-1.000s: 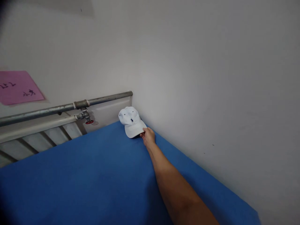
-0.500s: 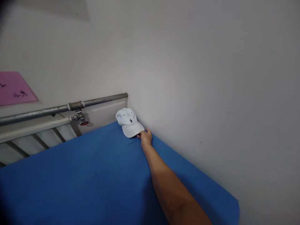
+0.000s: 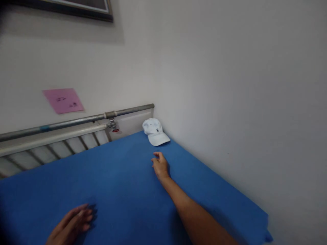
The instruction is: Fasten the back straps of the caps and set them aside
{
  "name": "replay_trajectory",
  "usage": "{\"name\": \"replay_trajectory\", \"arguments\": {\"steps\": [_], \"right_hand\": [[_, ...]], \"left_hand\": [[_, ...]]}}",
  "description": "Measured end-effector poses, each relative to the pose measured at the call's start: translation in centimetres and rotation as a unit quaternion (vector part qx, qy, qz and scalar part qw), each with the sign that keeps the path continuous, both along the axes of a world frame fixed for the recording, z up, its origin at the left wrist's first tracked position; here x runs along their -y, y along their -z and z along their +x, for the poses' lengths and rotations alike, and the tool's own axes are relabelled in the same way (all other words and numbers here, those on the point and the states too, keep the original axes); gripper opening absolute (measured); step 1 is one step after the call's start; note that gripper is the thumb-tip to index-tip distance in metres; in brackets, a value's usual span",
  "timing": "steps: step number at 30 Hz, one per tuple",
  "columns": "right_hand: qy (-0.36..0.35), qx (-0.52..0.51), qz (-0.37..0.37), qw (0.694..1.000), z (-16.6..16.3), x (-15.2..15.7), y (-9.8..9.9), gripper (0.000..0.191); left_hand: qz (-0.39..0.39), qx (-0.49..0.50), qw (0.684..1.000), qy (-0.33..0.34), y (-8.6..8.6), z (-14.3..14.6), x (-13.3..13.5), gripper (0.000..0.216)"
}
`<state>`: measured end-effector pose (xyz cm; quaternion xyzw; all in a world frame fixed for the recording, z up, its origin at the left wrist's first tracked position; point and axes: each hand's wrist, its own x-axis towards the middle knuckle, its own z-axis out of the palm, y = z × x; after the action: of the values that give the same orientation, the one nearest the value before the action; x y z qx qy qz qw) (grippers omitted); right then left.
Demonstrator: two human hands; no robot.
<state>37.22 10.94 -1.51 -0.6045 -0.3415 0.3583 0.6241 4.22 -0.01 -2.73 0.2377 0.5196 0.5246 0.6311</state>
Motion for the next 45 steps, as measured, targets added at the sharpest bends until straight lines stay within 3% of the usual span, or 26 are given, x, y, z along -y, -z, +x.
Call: {"name": "replay_trajectory", "arguments": {"steps": [2,5,8,10,13,16,21,25,33,39,42,45], "right_hand": [[-0.082,0.020,-0.015,0.996,-3.4,2.1,0.1,0.020],[-0.206,0.032,-0.024,0.978,-8.3,5.1,0.5,0.020],[-0.332,0.135,0.060,0.932,-12.0,6.9,1.1,0.014],[-0.378,0.201,0.111,0.897,-13.5,7.5,1.3,0.013],[-0.405,0.259,0.136,0.866,-14.2,8.2,1.1,0.016],[-0.397,0.282,0.137,0.863,-14.0,8.4,0.8,0.018],[-0.402,0.296,0.151,0.854,-13.7,8.5,0.8,0.018],[-0.403,0.295,0.147,0.854,-13.2,9.0,0.6,0.018],[-0.417,0.284,0.130,0.853,-13.0,9.1,0.7,0.016],[-0.421,0.232,0.090,0.872,-13.0,8.7,1.1,0.012],[-0.425,0.148,0.012,0.893,-12.7,8.5,1.1,0.012],[-0.426,0.050,-0.017,0.903,-12.4,8.2,1.0,0.021]], "left_hand": [[0.038,-0.056,0.997,-0.030,-1.7,1.4,0.6,0.026],[0.079,-0.034,0.991,-0.101,-2.8,1.9,0.6,0.015],[0.082,-0.050,0.973,-0.211,-2.0,-0.8,0.1,0.011],[0.087,-0.062,0.950,-0.293,-1.3,-3.8,0.5,0.011],[0.090,-0.077,0.898,-0.424,-0.9,-8.3,2.3,0.010],[0.091,-0.088,0.838,-0.530,-1.2,-11.9,4.3,0.009],[0.113,-0.099,0.773,-0.616,-1.9,-15.0,5.3,0.012],[0.131,-0.082,0.770,-0.619,-2.3,-15.8,4.5,0.013],[0.129,-0.014,0.808,-0.574,-2.4,-15.7,4.2,0.013],[0.142,0.071,0.899,-0.408,-1.9,-12.1,3.4,0.012],[0.126,0.093,0.938,-0.309,-1.4,-10.3,2.6,0.012],[0.116,0.089,0.961,-0.235,-0.9,-9.1,2.1,0.014]]}}
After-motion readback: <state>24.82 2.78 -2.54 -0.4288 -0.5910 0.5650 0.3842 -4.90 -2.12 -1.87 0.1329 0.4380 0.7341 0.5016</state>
